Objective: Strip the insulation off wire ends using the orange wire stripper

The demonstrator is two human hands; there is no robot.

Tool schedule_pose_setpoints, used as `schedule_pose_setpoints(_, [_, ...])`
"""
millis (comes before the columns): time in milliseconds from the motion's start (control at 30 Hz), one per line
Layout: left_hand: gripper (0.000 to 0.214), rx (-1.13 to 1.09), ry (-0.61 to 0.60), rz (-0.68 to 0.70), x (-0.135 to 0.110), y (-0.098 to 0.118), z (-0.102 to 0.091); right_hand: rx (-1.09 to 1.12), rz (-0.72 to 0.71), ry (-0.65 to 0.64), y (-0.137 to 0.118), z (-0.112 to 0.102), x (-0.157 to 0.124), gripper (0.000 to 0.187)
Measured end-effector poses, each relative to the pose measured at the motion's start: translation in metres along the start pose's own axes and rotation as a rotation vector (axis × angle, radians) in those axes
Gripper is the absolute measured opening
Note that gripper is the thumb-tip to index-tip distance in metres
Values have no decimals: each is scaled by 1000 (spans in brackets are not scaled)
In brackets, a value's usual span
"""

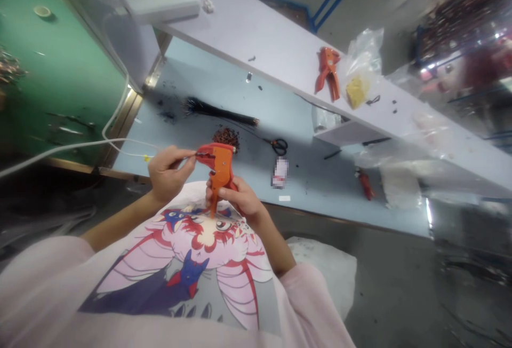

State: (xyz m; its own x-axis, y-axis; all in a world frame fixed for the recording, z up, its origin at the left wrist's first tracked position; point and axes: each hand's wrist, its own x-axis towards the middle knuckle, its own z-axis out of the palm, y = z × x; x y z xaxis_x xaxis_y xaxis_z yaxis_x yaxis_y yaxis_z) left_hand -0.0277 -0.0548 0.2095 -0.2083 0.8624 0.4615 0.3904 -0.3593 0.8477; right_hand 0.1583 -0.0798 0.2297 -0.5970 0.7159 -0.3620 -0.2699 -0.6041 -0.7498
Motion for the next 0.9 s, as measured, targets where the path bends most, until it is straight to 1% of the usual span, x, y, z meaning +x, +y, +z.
schedule_pose_setpoints(300, [6,75,-9,166,2,-4,-1,15,-5,4,3,-3,0,35])
schedule_pose_setpoints(567, [6,92,-37,178,3,-5,-1,7,-1,-13,3,-3,-2,33])
schedule_pose_setpoints(900, [5,115,-27,216,6,-4,-3,-23,11,-8,4,-8,-1,33])
